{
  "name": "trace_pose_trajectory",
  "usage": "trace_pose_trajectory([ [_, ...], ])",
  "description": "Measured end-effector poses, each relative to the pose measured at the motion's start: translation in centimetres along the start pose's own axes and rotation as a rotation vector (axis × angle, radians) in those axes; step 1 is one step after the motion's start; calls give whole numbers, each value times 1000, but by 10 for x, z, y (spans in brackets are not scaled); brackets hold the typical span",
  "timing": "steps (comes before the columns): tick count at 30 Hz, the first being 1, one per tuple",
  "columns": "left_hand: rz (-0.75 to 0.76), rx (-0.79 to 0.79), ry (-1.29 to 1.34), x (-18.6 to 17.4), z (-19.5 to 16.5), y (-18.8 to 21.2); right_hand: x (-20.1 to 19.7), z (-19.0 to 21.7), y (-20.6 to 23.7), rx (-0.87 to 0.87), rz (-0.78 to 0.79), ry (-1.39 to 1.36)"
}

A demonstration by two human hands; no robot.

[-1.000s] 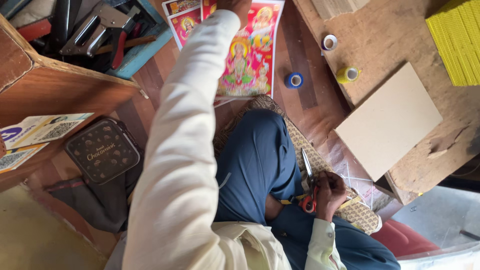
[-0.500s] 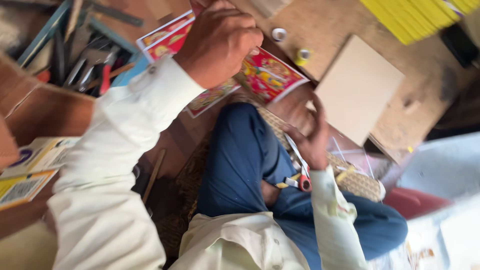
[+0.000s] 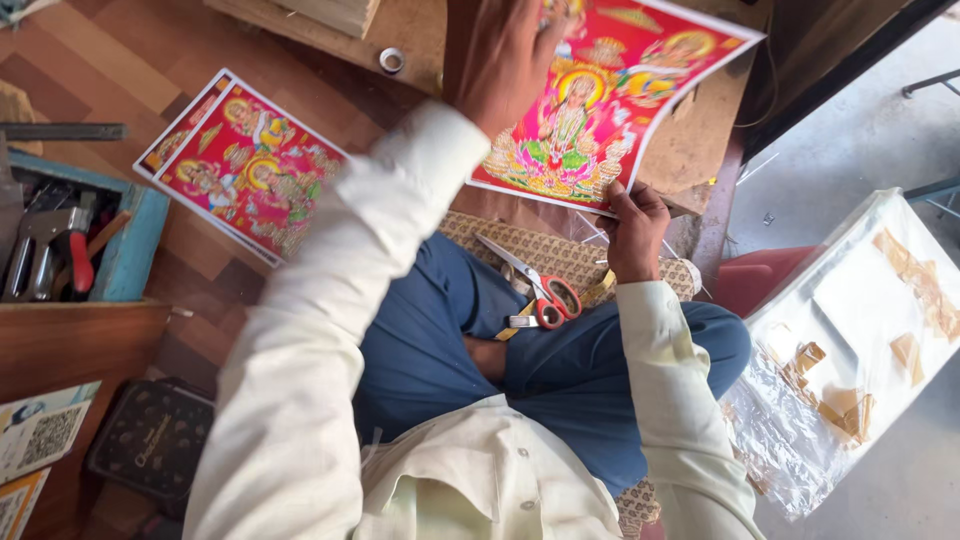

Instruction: The person sits on the floor and assembles printed materials by cutting a cardboard sheet, trimming the edges of a colorful printed sheet, placing it into a clear plastic sleeve, and securing the edges with yellow patterned tape.

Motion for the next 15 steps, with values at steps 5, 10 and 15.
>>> trace_pose_trajectory([
  [5, 165, -285, 186, 49, 15, 107, -37, -31, -39, 122, -103, 193],
  [10, 463, -493, 216, 88, 31, 169, -42, -56, -62, 84, -149, 351],
  [15, 459, -515, 166, 109, 43, 171, -49, -63, -63, -99, -190, 516],
])
Point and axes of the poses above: each hand's wrist, its own y-axis away from the middle knuckle, its own x-axis out of the palm, z = x × y, the point moved 1 cm from there along -y, towards the middle knuckle, and after that the axes turned 6 degrees about -x, right-handed, at the moved point
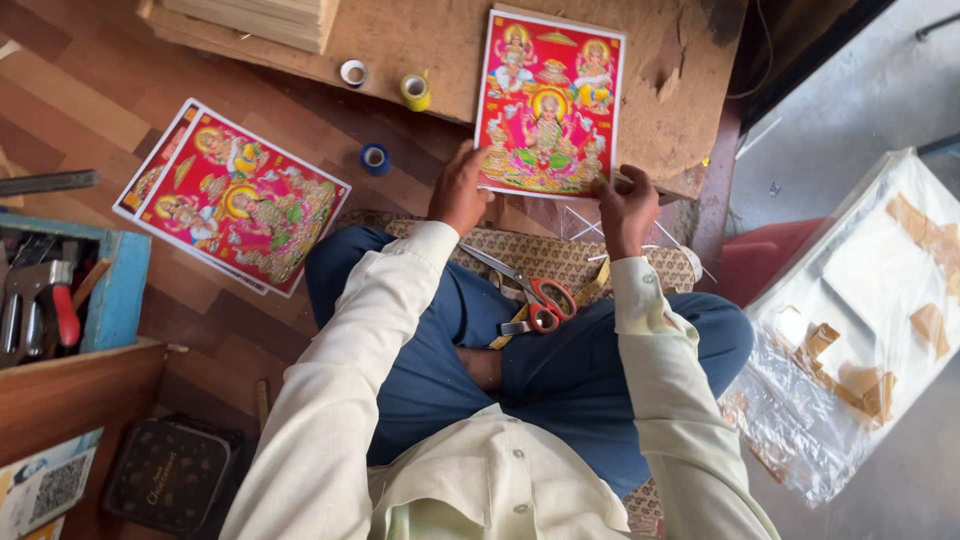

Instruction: The person sits on the floor and assembles printed materials by cutting a cardboard sheet, trimming the edges of a colorful printed sheet, placing it into a clear plastic sleeve, and securing the edges with yellow patterned tape.

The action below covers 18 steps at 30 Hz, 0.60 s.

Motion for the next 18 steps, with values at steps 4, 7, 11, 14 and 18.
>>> trace_pose_trajectory([
  [4, -24, -8, 39, 0, -4, -8, -15, 0, 10, -335, 147, 306],
  [7, -14, -12, -1, -2, -10, -11, -16, 0, 19, -334, 190, 467],
  [11, -4, -13, -28, -5, -16, -14, -11, 0, 14, -343, 122, 517],
  [14, 28, -16, -40, -7, -18, -15, -10, -4, 12, -244, 114, 468],
  [18, 30, -28, -17, -4, -15, -17, -12, -9, 12, -281, 110, 495],
])
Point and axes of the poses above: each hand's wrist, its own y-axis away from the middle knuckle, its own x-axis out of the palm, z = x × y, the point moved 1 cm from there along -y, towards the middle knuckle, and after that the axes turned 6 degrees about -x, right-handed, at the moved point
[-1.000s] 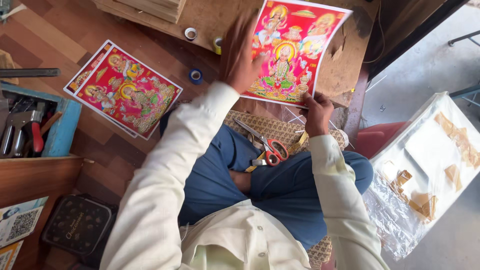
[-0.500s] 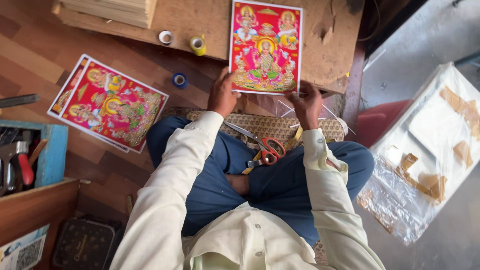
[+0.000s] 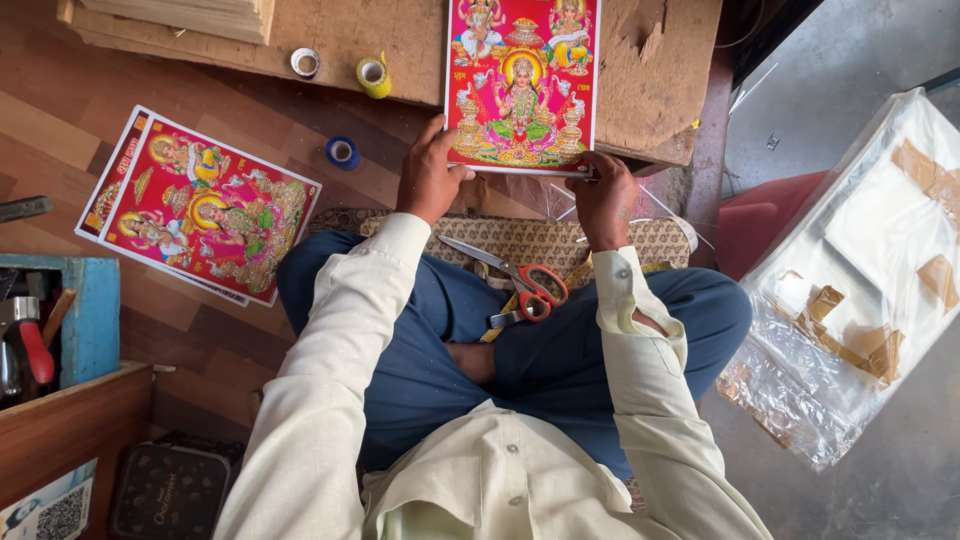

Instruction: The person sits on the floor and assembles printed materials by cutting a cardboard sheet, trimming the edges of a colorful printed sheet, placing it into a clear plastic sleeve, and securing the edges with yellow patterned tape.

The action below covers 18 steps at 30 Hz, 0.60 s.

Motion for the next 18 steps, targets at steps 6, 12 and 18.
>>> trace_pose_trajectory([
  [6, -25, -4, 17, 4, 5, -2, 0, -2, 1, -19, -8, 3],
  [12, -37, -7, 36, 1, -2, 1, -1, 3, 2, -38, -18, 10],
  [18, -38, 39, 31, -12, 2, -2, 3, 12, 4, -55, -14, 38],
])
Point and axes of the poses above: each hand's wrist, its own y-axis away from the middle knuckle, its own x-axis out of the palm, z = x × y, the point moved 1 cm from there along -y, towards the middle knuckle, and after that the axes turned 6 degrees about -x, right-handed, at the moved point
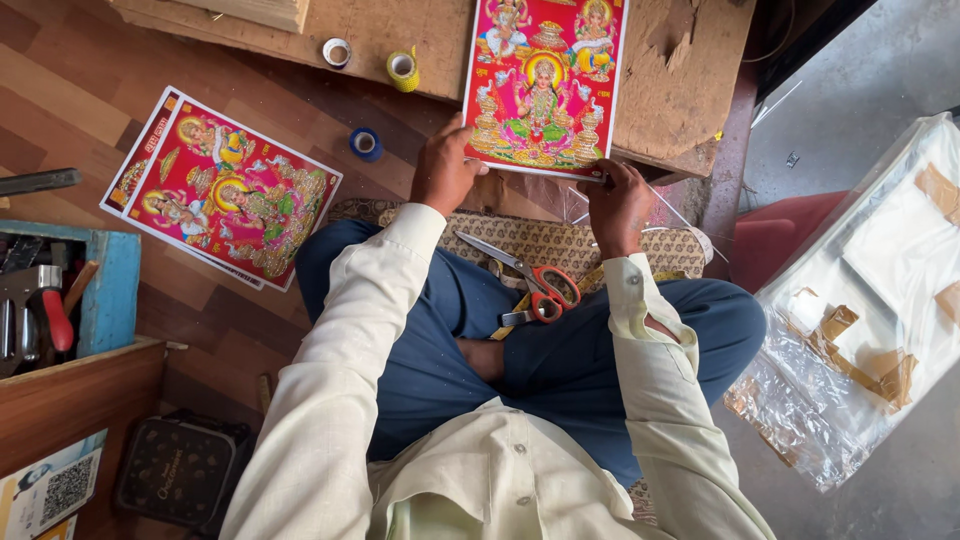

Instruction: The person sits on the floor and assembles printed materials by cutting a cardboard sheet, trimming the edges of a colorful printed sheet, placing it into a clear plastic sleeve, and securing the edges with yellow patterned tape.

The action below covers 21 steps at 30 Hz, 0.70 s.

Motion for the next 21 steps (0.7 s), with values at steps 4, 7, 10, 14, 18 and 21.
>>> trace_pose_trajectory([
  [4, -6, -22, 31, -9, 13, -1, 6, 15, 8, -56, 27, -128],
  [7, -97, 20, -12, -9, 22, -1, 3, 28, 10, -181, 28, -124],
  [10, -251, 2, 35, -3, 33, 5, -13, 35, 21, -238, 4, -115],
  [14, -361, -253, 194, 9, 52, 2, -36, 37, 64, 65, 357, 41],
  [18, -358, -343, 370, 17, 65, -7, -52, 51, 138, -267, 624, 159],
  [21, -402, -386, 274, 17, 69, -7, -51, 56, 150, -390, 513, 139],
])
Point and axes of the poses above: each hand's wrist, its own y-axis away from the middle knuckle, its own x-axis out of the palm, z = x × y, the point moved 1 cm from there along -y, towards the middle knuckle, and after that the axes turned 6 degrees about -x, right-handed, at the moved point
